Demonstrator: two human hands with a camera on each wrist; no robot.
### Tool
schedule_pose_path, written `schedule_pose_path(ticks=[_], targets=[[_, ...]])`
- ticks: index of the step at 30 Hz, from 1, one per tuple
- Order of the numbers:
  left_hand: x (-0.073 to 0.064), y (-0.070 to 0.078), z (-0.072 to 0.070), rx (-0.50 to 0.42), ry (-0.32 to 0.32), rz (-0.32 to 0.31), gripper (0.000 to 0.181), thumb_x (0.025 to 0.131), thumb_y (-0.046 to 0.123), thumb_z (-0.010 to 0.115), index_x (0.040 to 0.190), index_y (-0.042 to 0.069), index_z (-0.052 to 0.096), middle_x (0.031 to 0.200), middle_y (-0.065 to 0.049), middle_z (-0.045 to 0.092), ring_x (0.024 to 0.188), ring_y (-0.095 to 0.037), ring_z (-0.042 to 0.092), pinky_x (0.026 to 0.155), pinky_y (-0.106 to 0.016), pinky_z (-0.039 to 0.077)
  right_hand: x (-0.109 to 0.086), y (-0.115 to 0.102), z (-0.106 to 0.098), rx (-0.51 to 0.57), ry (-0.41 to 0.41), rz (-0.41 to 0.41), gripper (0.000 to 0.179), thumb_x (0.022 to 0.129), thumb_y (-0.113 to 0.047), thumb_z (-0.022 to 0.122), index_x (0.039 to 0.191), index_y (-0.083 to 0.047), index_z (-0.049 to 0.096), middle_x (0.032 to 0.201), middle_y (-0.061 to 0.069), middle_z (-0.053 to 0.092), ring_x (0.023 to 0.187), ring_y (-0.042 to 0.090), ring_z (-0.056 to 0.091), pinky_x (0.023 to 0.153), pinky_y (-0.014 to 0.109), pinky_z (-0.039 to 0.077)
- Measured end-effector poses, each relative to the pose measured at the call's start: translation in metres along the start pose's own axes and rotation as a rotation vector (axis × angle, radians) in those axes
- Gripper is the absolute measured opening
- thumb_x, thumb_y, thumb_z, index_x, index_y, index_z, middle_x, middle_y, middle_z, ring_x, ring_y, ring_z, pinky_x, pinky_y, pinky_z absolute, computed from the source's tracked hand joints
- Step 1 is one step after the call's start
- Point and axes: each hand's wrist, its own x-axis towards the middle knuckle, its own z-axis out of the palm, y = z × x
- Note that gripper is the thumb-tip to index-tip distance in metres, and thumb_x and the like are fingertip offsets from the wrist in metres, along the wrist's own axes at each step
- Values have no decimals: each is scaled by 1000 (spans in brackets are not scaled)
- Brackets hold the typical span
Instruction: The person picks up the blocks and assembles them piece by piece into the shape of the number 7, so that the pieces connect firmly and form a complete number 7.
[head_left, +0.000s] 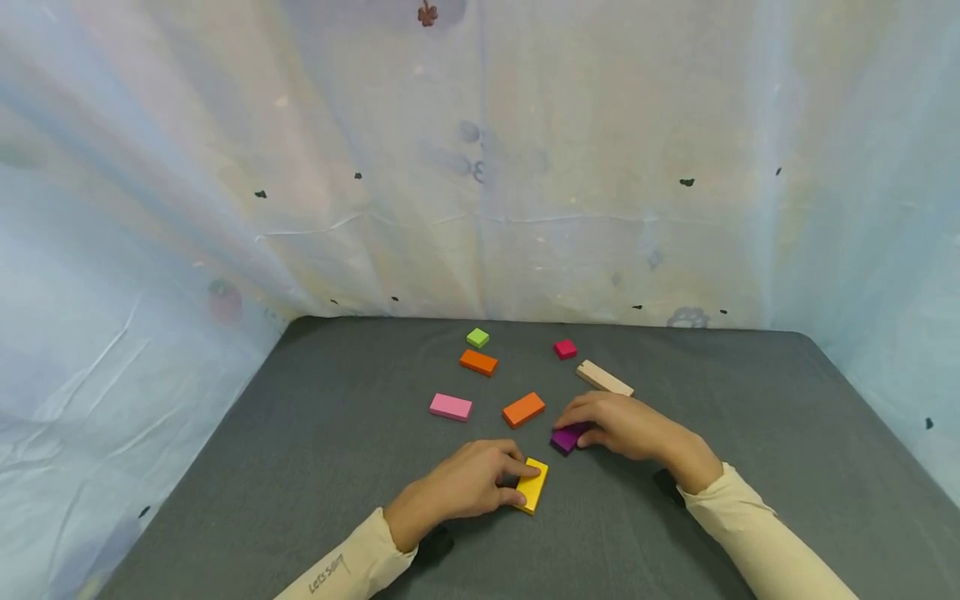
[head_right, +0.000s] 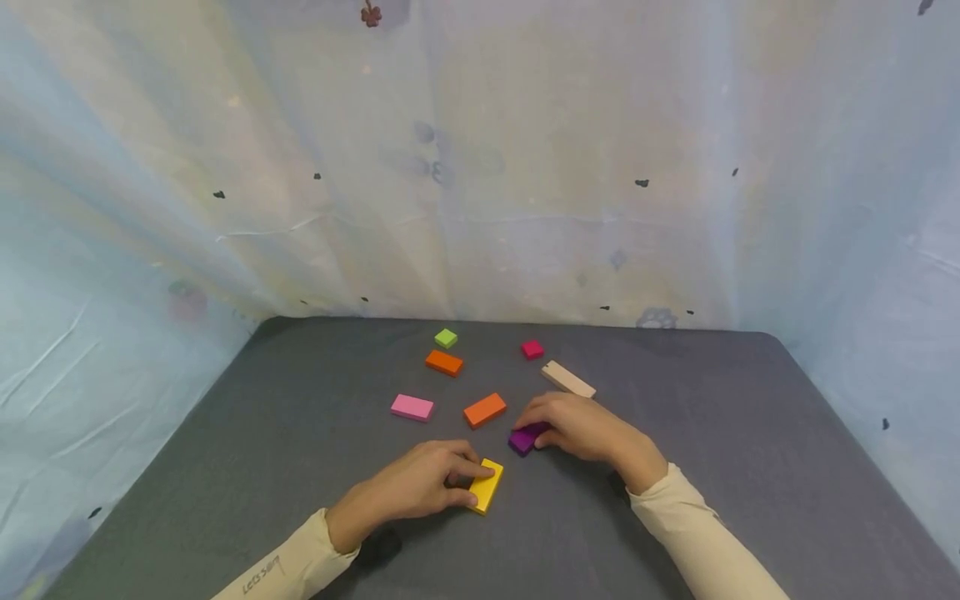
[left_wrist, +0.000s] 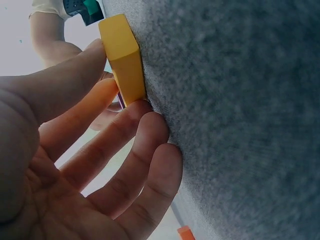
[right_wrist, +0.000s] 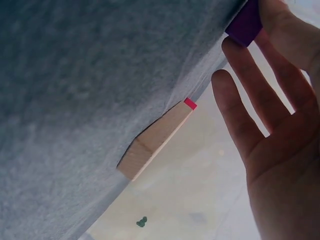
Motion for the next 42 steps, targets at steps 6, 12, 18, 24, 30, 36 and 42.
schedule_pose_path(ticks=[6, 12, 18, 24, 30, 36, 42], targets=[[-1, -1, 2, 0, 1, -1, 41, 88, 35, 75, 128, 32, 68, 107, 13, 65, 74, 3, 50, 68, -14, 43, 4, -4, 2, 17, -13, -9, 34, 90, -17, 73, 123, -20, 70, 124, -5, 68, 117, 15, 63, 99, 41, 51], [-2, 0, 1, 6, 2, 8, 41, 89, 35, 74, 129, 32, 67, 109, 13, 66, 78, 3, 53, 70, -15, 45, 6, -7, 2, 15, -10, -10, 33, 90, -18, 73, 123, -21, 71, 124, -6, 68, 117, 15, 63, 99, 40, 51], [-3, 3, -2, 23, 1, 20, 40, 89, 34, 75, 129, 30, 68, 109, 13, 66, 87, 3, 55, 76, -17, 47, 8, -9, 2, 21, -15, -20, 33, 90, -18, 73, 123, -23, 71, 124, -8, 68, 118, 14, 62, 99, 41, 51], [-4, 5, -2, 38, 2, 16, 41, 89, 35, 75, 129, 30, 68, 109, 14, 66, 91, 2, 57, 80, -18, 49, 12, -13, 2, 15, -19, -40, 33, 91, -19, 72, 123, -24, 71, 124, -9, 68, 120, 14, 62, 100, 40, 50], [-3, 7, -2, 67, 10, 23, 41, 87, 37, 76, 128, 30, 68, 110, 14, 67, 92, 1, 58, 83, -20, 50, 14, -16, 2, 15, -28, -46, 32, 91, -17, 72, 122, -24, 71, 124, -8, 68, 120, 15, 61, 101, 41, 50], [-3, 6, 0, 66, 5, 18, 42, 87, 37, 76, 127, 31, 69, 109, 14, 67, 90, 1, 57, 82, -20, 50, 14, -18, 4, 40, -45, -52, 30, 91, -17, 72, 121, -23, 72, 124, -8, 68, 120, 14, 61, 101, 39, 51], [-4, 5, -2, 76, -8, 5, 41, 87, 37, 76, 127, 32, 69, 110, 14, 67, 90, 1, 55, 82, -21, 49, 17, -22, 4, 55, -41, -72, 29, 91, -17, 72, 120, -23, 72, 123, -8, 68, 117, 12, 62, 99, 38, 52]])
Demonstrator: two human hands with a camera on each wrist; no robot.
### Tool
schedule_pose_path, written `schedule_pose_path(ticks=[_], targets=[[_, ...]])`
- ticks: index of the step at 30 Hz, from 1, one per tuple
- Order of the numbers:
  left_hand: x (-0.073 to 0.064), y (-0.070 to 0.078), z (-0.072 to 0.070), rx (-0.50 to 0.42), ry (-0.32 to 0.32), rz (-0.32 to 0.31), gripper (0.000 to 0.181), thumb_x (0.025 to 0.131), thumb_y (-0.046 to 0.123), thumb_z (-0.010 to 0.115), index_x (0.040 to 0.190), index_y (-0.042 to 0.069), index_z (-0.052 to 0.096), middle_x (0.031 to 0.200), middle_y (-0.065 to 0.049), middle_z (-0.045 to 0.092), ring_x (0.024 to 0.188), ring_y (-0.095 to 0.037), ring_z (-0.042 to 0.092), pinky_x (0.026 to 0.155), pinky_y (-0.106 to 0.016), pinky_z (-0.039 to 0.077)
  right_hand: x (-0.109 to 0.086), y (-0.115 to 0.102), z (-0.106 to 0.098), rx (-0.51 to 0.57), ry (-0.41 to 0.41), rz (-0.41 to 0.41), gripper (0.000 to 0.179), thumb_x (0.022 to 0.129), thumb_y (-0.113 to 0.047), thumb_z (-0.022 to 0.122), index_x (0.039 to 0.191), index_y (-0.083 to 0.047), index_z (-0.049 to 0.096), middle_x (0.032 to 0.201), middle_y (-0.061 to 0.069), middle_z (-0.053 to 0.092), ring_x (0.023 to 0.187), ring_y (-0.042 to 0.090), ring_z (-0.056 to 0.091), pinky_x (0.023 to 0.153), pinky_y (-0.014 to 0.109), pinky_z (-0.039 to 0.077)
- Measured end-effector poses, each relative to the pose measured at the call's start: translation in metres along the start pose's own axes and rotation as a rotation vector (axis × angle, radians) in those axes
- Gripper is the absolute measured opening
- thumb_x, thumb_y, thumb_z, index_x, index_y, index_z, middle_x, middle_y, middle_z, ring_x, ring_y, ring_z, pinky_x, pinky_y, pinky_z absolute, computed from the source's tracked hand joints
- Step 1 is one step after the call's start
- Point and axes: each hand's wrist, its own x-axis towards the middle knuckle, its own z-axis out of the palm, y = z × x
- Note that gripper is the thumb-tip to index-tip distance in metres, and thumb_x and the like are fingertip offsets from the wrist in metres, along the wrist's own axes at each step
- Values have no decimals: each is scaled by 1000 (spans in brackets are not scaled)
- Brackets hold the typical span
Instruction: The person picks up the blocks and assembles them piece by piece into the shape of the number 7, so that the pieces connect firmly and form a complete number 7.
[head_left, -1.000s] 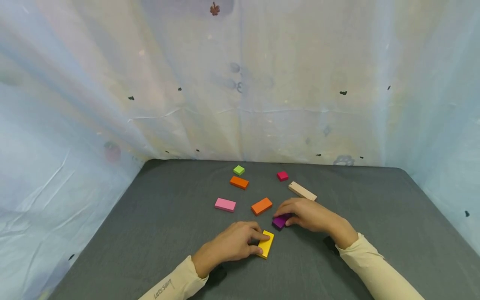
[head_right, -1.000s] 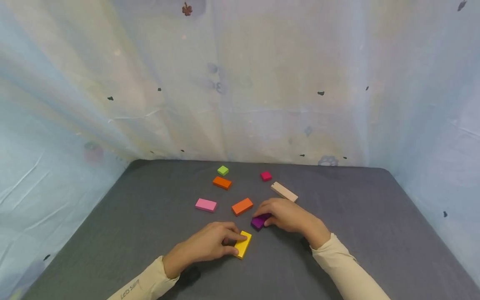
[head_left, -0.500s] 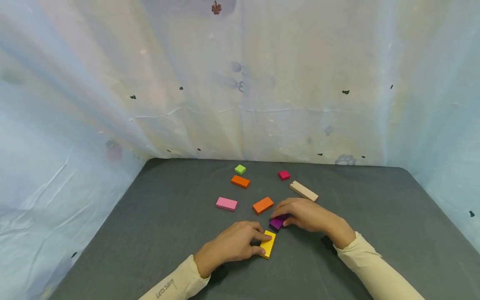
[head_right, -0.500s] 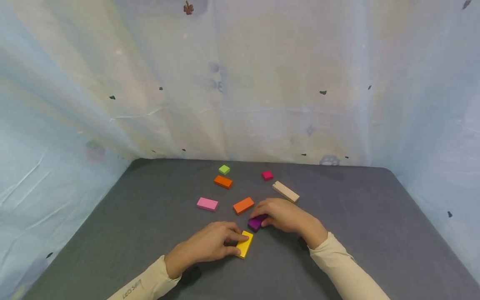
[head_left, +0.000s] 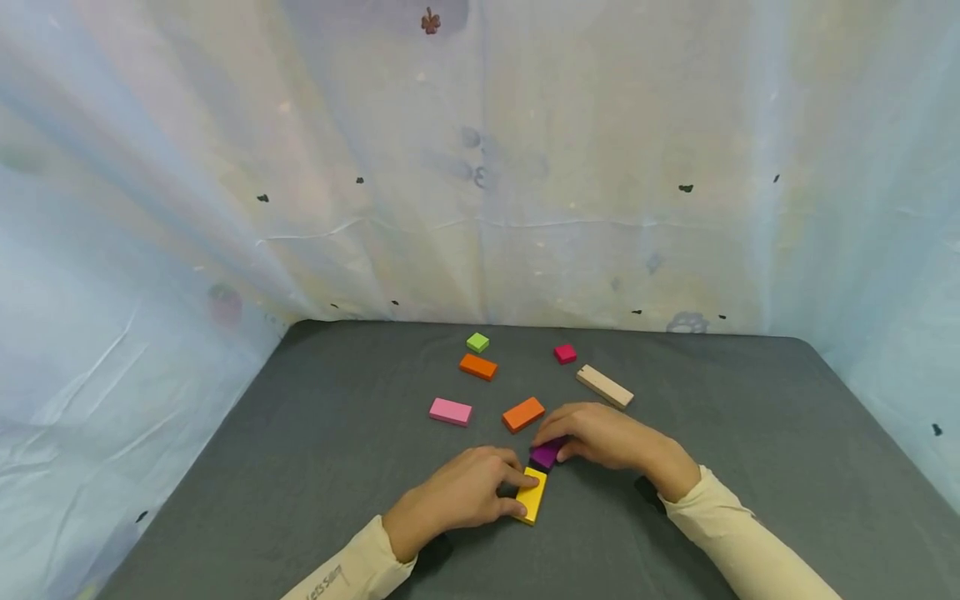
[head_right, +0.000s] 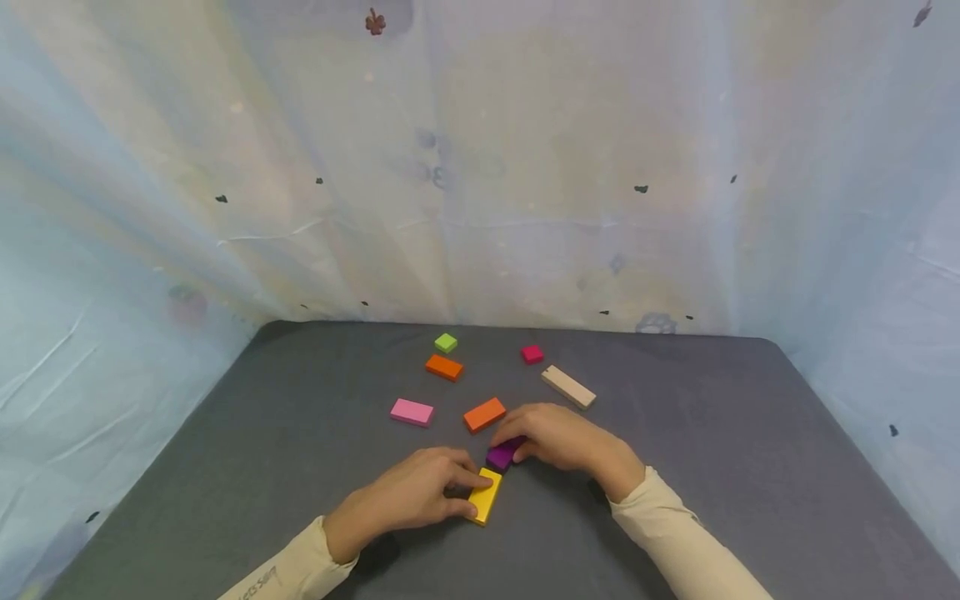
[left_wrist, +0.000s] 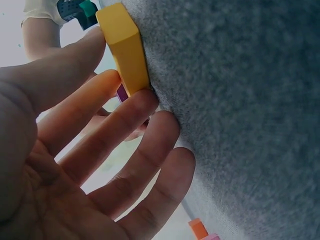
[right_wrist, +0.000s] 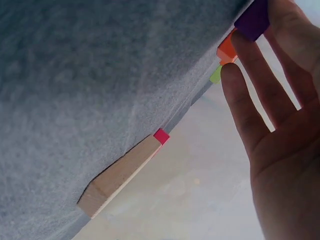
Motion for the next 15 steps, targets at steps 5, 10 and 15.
schedule_pose_path(ticks=[5, 10, 15], targets=[[-1, 1, -1, -4, -9, -2, 41, 87, 37, 76, 127, 31, 69, 114, 13, 67, 94, 0, 57, 85, -22, 50, 2, -2, 2, 15, -20, 2, 29, 92, -19, 71, 120, -23, 72, 123, -8, 68, 117, 11, 62, 100, 37, 51], [0, 1, -1, -18, -17, -5, 42, 87, 36, 77, 127, 30, 69, 116, 12, 67, 97, -1, 58, 88, -23, 50, 3, -3, 4, 26, -30, -3, 29, 92, -19, 71, 121, -23, 73, 124, -8, 68, 118, 10, 62, 101, 37, 51], [0, 1, -1, -25, -20, -10, 42, 86, 35, 77, 127, 29, 69, 115, 12, 67, 96, 0, 58, 88, -23, 50, 6, -4, 5, 22, -36, -13, 30, 92, -18, 70, 122, -24, 72, 124, -9, 68, 118, 9, 62, 101, 36, 51]])
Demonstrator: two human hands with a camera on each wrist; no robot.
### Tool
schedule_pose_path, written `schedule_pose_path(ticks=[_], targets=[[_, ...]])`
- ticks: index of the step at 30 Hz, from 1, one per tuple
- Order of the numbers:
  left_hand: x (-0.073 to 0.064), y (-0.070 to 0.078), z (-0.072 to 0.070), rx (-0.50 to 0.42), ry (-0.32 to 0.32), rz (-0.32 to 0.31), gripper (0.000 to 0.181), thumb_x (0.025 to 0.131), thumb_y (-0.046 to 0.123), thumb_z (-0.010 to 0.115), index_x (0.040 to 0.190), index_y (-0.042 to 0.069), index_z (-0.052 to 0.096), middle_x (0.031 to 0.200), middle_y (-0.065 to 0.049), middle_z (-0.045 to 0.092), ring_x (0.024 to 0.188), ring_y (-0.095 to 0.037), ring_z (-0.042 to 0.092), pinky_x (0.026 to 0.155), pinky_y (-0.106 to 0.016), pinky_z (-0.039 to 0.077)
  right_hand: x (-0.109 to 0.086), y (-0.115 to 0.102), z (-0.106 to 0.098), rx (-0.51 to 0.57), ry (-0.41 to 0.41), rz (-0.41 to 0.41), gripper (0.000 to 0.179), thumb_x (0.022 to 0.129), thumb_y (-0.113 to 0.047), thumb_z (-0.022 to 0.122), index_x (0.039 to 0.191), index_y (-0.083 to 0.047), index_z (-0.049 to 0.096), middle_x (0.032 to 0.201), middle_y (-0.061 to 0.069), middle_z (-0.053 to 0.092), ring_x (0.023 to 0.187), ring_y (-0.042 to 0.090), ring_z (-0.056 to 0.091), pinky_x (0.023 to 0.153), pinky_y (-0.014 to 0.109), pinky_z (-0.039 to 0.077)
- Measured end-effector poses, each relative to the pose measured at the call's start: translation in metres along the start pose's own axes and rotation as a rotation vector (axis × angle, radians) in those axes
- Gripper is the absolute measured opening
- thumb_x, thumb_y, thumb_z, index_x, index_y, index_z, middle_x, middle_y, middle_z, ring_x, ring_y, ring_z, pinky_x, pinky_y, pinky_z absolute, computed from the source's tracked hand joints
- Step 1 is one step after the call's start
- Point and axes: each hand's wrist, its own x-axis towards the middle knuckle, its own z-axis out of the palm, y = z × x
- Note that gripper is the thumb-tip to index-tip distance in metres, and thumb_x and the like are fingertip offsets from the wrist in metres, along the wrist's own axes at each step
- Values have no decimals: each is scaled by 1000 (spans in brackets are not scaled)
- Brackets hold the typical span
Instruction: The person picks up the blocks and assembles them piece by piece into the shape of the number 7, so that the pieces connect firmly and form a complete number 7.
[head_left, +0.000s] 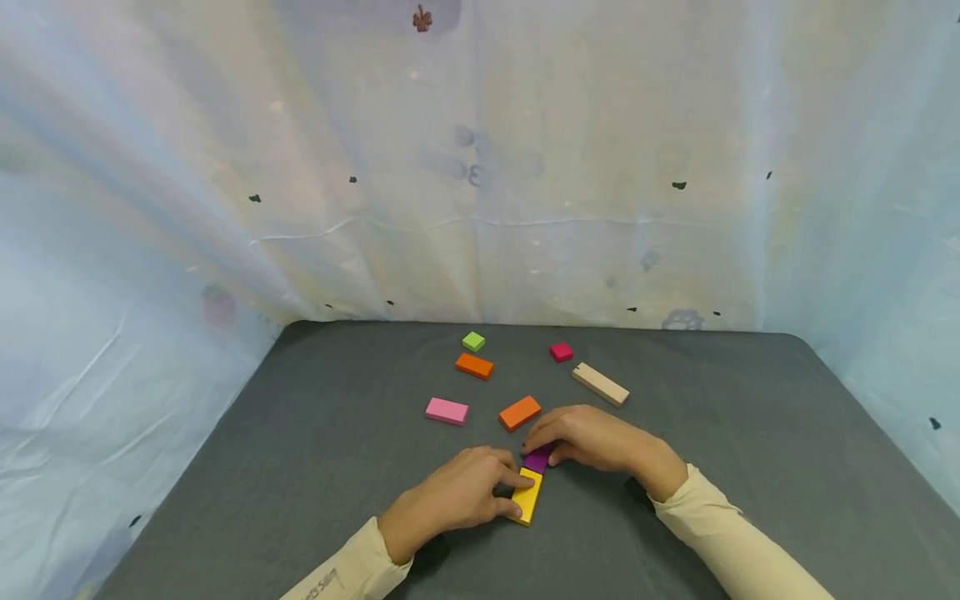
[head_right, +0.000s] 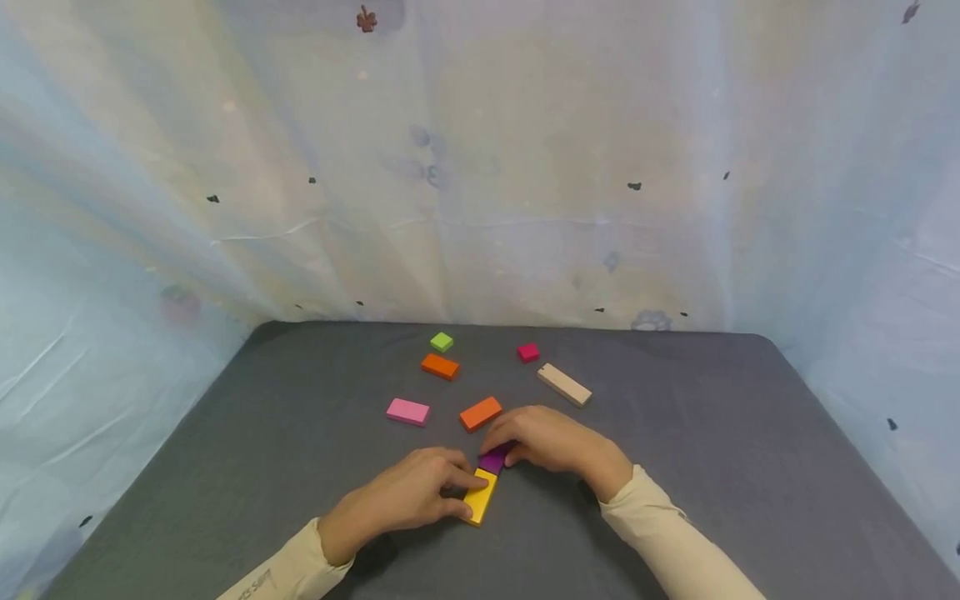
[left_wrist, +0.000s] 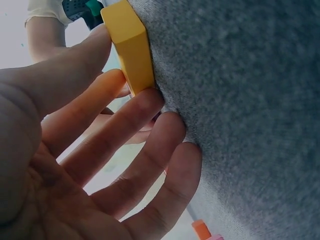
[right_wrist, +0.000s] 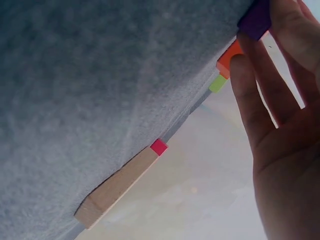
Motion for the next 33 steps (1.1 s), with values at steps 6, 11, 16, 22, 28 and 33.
schedule_pose_path(ticks=[6, 11, 16, 22, 28, 33], targets=[[-1, 1, -2, -1, 12, 5, 42, 86, 34, 78, 126, 28, 70, 116, 11, 68, 98, -1, 59, 89, -23, 51, 3, 0, -2, 24, -16, 2, 32, 92, -18, 71, 124, -24, 71, 126, -10, 68, 119, 9, 62, 101, 36, 51], [-1, 2, -4, 7, 9, 14, 41, 86, 33, 78, 126, 27, 70, 116, 11, 68, 98, -1, 59, 88, -23, 51, 3, 6, -3, 130, -47, 22, 39, 91, -19, 72, 130, -23, 67, 130, -11, 65, 122, 8, 60, 103, 36, 50], [1, 2, -5, 12, 14, 17, 41, 86, 34, 78, 126, 27, 70, 113, 11, 68, 93, -1, 57, 85, -21, 50, 3, 11, -5, 153, -32, -12, 36, 91, -18, 71, 127, -20, 69, 129, -7, 67, 120, 11, 62, 102, 35, 51], [2, 2, -6, 16, 21, 12, 41, 85, 34, 78, 125, 27, 71, 112, 11, 68, 91, -1, 57, 84, -21, 50, 4, 12, -4, 120, 10, -45, 33, 90, -18, 72, 124, -18, 71, 125, -4, 69, 116, 13, 65, 99, 36, 53], [-1, 3, -3, -7, 10, -12, 41, 84, 33, 80, 123, 28, 72, 110, 12, 68, 89, 1, 56, 81, -20, 50, 5, 10, -1, 129, -27, -20, 34, 91, -21, 72, 125, -21, 70, 128, -7, 67, 119, 11, 63, 102, 36, 51], [-2, 3, -1, -13, 19, -8, 40, 84, 32, 79, 123, 27, 72, 109, 12, 68, 88, 0, 56, 80, -19, 49, 4, 9, -2, 126, -22, -23, 36, 90, -21, 73, 126, -20, 69, 129, -6, 67, 120, 13, 62, 101, 38, 51]])
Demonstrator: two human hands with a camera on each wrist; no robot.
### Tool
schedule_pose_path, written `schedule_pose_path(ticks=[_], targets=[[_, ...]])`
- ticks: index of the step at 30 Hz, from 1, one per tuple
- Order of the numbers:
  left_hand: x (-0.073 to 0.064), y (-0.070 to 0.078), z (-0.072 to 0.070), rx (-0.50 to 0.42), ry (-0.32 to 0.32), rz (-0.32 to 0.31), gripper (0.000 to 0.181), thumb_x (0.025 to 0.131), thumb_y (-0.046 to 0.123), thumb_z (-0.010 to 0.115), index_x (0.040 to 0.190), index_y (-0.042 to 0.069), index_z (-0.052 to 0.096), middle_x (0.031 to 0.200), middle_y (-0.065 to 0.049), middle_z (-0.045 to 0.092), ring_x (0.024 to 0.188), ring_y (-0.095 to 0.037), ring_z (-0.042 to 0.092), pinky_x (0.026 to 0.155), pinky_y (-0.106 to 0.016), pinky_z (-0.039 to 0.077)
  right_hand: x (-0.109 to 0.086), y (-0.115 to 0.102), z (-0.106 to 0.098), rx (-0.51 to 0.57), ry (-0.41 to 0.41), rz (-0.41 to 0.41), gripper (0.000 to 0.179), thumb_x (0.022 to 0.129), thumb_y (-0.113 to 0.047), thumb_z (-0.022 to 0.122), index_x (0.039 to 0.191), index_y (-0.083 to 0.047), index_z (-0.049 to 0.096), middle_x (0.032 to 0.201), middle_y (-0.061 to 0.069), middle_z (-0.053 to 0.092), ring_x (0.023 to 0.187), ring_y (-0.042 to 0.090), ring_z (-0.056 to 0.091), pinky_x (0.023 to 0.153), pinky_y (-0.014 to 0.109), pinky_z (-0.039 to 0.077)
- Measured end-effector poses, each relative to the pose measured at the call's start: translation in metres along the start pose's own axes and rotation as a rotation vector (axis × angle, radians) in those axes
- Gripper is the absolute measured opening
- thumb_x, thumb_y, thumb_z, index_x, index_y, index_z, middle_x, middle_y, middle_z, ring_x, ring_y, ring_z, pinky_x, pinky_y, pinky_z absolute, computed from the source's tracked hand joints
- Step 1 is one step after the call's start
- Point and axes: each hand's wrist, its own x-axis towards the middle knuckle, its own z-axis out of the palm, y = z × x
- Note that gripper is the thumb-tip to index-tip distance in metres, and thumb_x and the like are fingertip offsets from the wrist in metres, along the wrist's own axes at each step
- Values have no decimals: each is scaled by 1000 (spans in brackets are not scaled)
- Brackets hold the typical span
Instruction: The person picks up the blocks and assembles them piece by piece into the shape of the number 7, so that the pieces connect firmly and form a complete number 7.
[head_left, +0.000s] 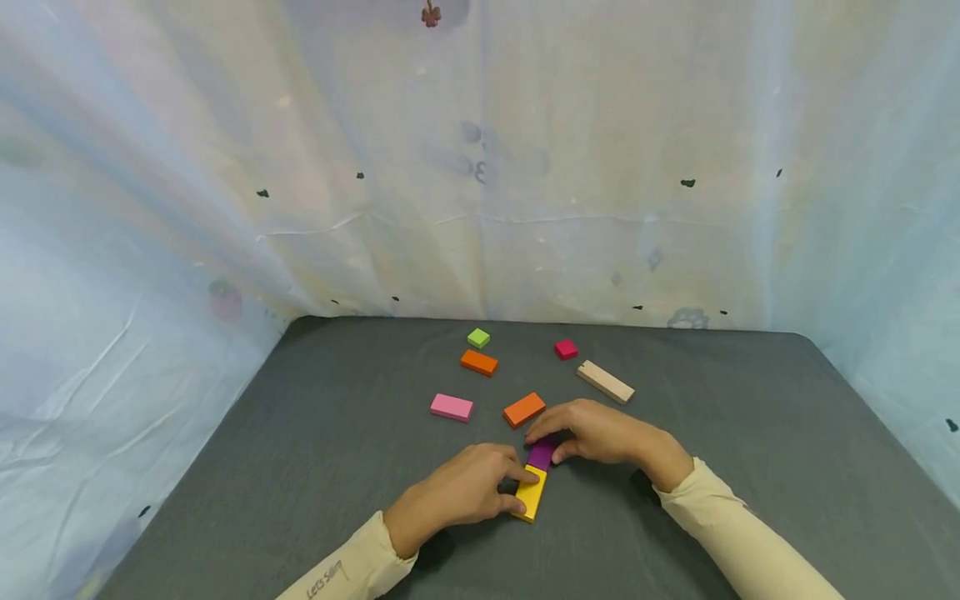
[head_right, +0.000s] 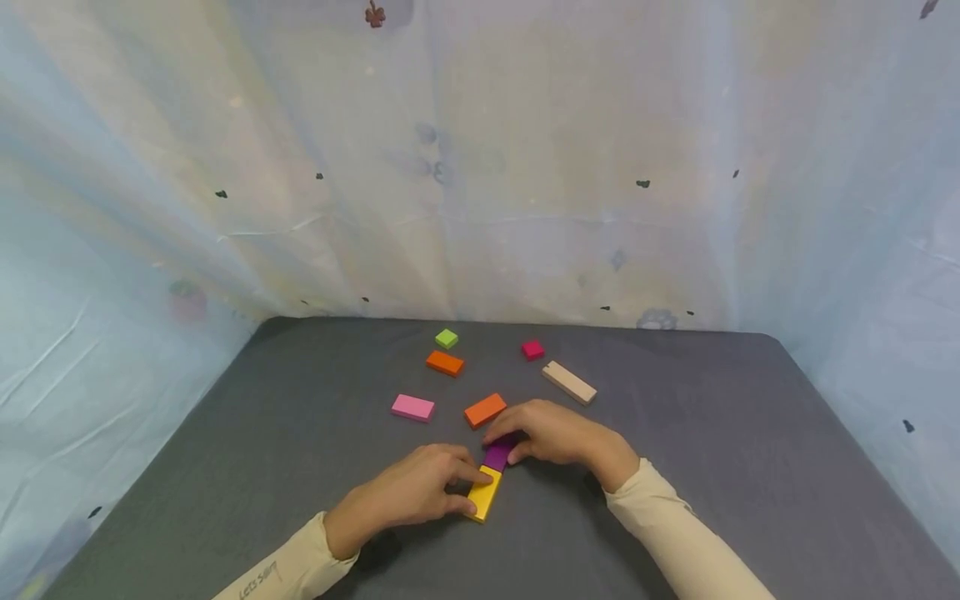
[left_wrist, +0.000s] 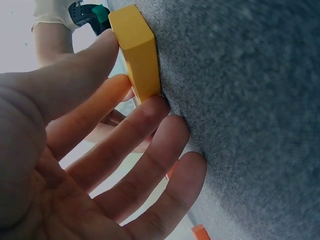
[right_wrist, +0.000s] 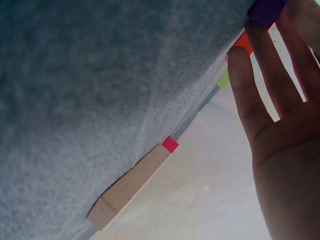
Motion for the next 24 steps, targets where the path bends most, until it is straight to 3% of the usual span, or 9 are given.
schedule_pose_path(ticks=[9, 15, 19, 24], targets=[[1, 0, -1, -10, 1, 7, 35, 88, 28, 76, 123, 26, 72, 110, 11, 69, 91, 0, 58, 83, -19, 50, 1, 0, 1, -20, 19, -51, 34, 91, -20, 72, 124, -18, 71, 126, -3, 69, 118, 16, 64, 100, 40, 52], [2, 0, -1, -16, 5, -12, 43, 87, 29, 78, 128, 24, 69, 108, 10, 68, 83, 0, 55, 77, -18, 48, 1, -1, 1, -19, 9, -29, 34, 90, -20, 72, 124, -20, 71, 126, -5, 69, 119, 14, 63, 101, 40, 51], [1, 0, -1, -17, -5, -30, 44, 87, 30, 77, 130, 23, 68, 112, 9, 67, 87, 0, 55, 80, -18, 49, 1, -1, 1, -21, 6, -26, 35, 90, -20, 72, 125, -20, 71, 126, -5, 69, 119, 14, 63, 100, 39, 51], [1, -1, -2, -19, -11, -10, 41, 88, 30, 76, 129, 26, 69, 111, 11, 67, 83, 0, 52, 76, -17, 47, -1, -1, 1, -10, 3, -18, 35, 90, -19, 72, 126, -19, 70, 128, -4, 68, 119, 14, 64, 100, 39, 52]])
